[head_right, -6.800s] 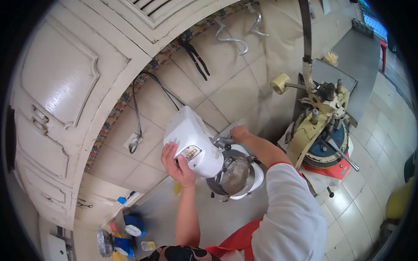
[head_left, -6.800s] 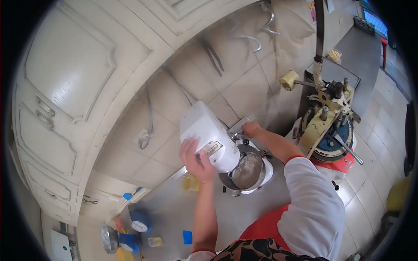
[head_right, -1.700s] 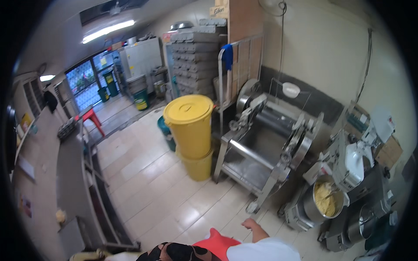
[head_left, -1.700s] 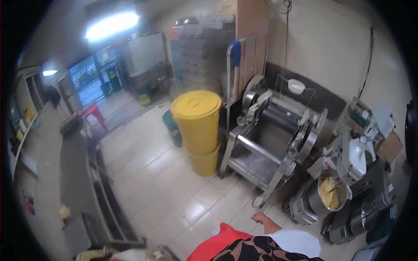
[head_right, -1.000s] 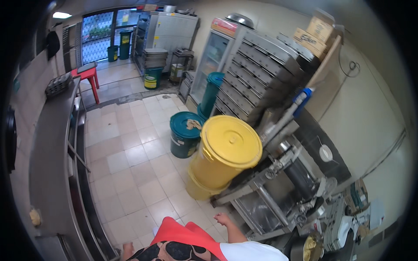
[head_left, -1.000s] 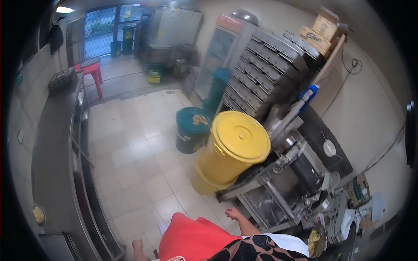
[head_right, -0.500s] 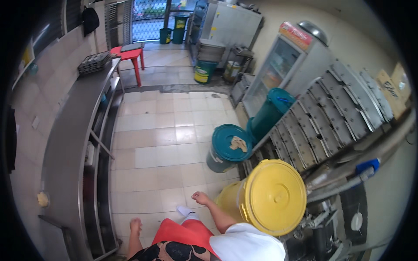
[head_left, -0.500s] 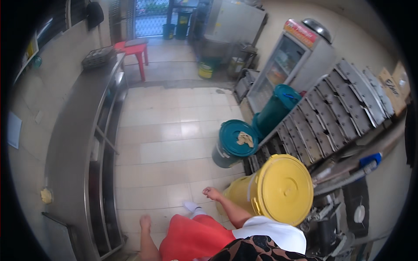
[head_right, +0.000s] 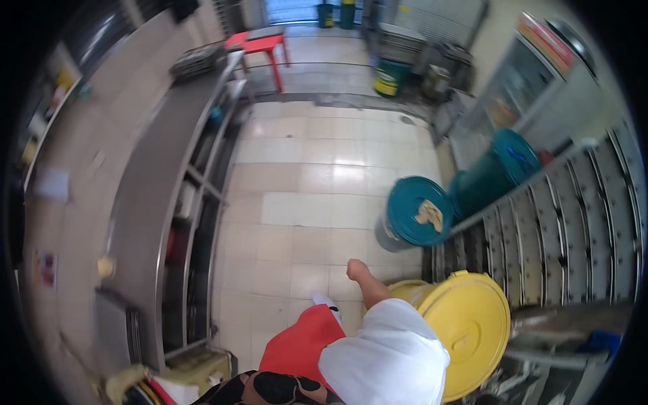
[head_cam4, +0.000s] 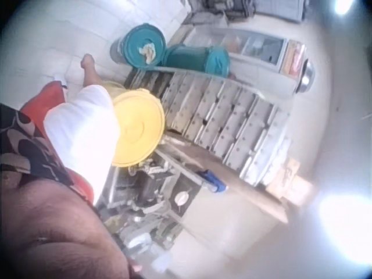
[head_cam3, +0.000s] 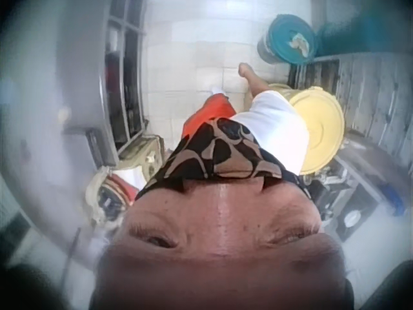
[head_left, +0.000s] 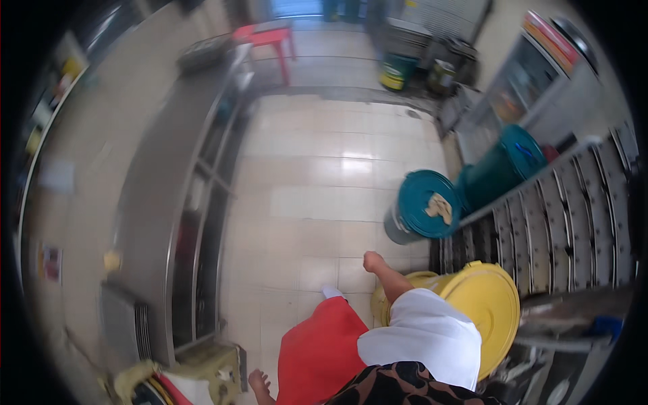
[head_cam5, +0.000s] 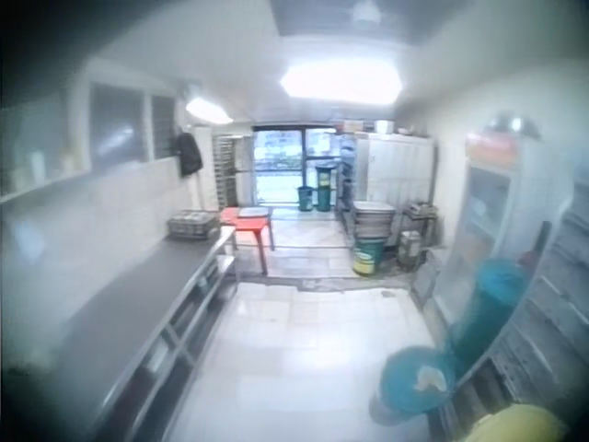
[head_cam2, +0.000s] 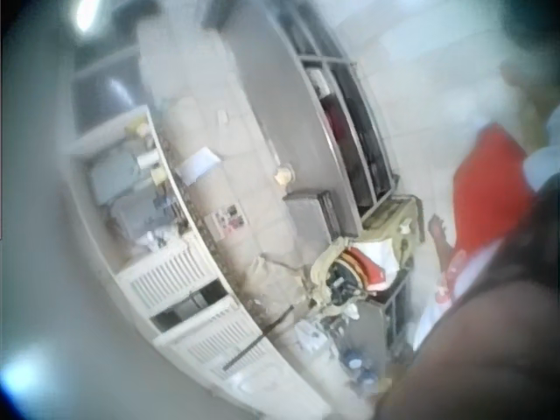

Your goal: The person prepares dough ingredients by measuring liquid into a bowl and adding flour from a large container, then attaches the bowl to a stand mixer and starts the machine.

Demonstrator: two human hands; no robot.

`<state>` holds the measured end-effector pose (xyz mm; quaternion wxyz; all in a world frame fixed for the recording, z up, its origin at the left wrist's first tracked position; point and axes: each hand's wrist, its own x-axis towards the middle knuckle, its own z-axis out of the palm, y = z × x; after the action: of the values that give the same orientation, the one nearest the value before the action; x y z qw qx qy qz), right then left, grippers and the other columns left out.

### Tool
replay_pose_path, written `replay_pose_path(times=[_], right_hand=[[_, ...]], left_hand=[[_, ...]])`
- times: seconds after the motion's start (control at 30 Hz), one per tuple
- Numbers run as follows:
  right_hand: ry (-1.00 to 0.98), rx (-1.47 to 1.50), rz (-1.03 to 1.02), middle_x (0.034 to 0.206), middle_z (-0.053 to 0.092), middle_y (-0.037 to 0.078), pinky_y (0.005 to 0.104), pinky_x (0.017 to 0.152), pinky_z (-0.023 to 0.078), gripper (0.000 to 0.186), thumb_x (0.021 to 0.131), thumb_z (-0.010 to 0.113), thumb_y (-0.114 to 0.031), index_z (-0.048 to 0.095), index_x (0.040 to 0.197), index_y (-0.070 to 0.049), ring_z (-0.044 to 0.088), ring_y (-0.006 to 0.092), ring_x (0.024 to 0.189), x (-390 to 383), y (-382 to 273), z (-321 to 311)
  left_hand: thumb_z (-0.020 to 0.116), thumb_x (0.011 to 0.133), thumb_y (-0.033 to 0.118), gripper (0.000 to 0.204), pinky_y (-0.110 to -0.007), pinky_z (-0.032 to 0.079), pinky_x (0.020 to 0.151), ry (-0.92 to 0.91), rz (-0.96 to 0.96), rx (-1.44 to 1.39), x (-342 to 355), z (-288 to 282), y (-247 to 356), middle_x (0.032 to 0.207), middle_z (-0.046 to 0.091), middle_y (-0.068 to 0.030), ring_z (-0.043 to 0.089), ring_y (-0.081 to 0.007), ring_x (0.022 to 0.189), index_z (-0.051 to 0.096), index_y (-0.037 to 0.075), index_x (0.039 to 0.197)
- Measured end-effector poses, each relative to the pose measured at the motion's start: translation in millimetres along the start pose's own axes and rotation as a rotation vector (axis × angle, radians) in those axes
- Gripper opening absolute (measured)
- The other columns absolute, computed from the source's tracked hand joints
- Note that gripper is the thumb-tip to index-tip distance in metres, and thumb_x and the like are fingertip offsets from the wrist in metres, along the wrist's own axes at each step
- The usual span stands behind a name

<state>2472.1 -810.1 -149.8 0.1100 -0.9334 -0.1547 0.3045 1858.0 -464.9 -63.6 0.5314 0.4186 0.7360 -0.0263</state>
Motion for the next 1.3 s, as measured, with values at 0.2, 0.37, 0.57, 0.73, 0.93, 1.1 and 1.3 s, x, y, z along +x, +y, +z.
replay_pose_path(times=[0.2,0.37,0.57,0.73,0.93,1.1,1.3], right_hand=[[0.064,-0.18,-0.398,0.094,0.068,0.022,0.0492,0.083,0.053,0.023,0.088,0.057,-0.023,0.067,0.085,-0.003,0.064,0.0402,0.093,-10,-72,67],[0.03,-0.37,-0.716,0.092,0.069,0.026,0.052,0.08,0.052,0.046,0.1,0.046,-0.038,0.071,0.089,-0.001,0.068,0.0393,0.09,-63,-194,122],[-0.166,-0.266,-0.608,0.074,0.068,0.02,0.0424,0.072,0.056,0.074,0.1,0.038,-0.061,0.066,0.079,0.005,0.067,0.0321,0.067,-199,-364,215],[-0.425,-0.753,-1.096,0.068,0.069,0.013,0.0408,0.086,0.054,0.059,0.102,0.04,-0.047,0.071,0.078,-0.004,0.07,0.029,0.078,-303,-496,309],[-0.387,-0.877,-1.296,0.069,0.069,0.013,0.0407,0.084,0.055,0.043,0.098,0.049,-0.042,0.073,0.086,-0.009,0.07,0.0298,0.082,-404,-601,391],[-0.514,-1.009,-1.117,0.11,0.068,0.022,0.0447,0.087,0.054,0.028,0.09,0.061,-0.022,0.067,0.11,-0.004,0.067,0.0365,0.099,-497,-661,486],[-0.548,-0.652,-1.591,0.107,0.07,0.018,0.0461,0.083,0.055,0.033,0.085,0.058,-0.013,0.068,0.115,-0.006,0.068,0.0394,0.094,-579,-699,612]], left_hand=[[0.063,0.091,0.031,0.03,-0.032,0.048,0.058,0.071,0.41,-0.176,-8,-34,-73,0.086,0.067,-0.0053,0.061,-0.0158,0.072,0.067,0.004,0.103],[0.063,0.092,0.039,0.038,-0.034,0.051,0.065,0.296,0.335,-0.311,-25,-87,-198,0.093,0.07,-0.0073,0.065,-0.0186,0.077,0.068,0.005,0.109],[0.065,0.09,0.036,0.023,-0.034,0.042,0.051,0.521,-0.242,-1.103,-43,-109,-456,0.081,0.061,-0.001,0.058,-0.0152,0.067,0.064,0.014,0.095],[0.061,0.092,0.035,0.026,-0.041,0.044,0.055,0.756,-0.634,-1.051,-93,-96,-626,0.082,0.063,-0.0077,0.059,-0.0206,0.066,0.062,0.01,0.099],[0.061,0.093,0.034,0.027,-0.04,0.045,0.059,0.696,-0.583,-1.587,-135,-73,-610,0.089,0.062,-0.0061,0.06,-0.0204,0.076,0.06,0.008,0.1],[0.059,0.094,0.041,0.045,-0.051,0.047,0.075,0.533,-0.575,-1.659,-145,-30,-616,0.106,0.062,-0.0106,0.062,-0.029,0.098,0.054,0.007,0.123],[0.055,0.097,0.037,0.043,-0.048,0.047,0.072,0.384,-0.745,-1.872,-141,-37,-648,0.112,0.064,-0.0126,0.064,-0.0288,0.098,0.052,0.006,0.126]])
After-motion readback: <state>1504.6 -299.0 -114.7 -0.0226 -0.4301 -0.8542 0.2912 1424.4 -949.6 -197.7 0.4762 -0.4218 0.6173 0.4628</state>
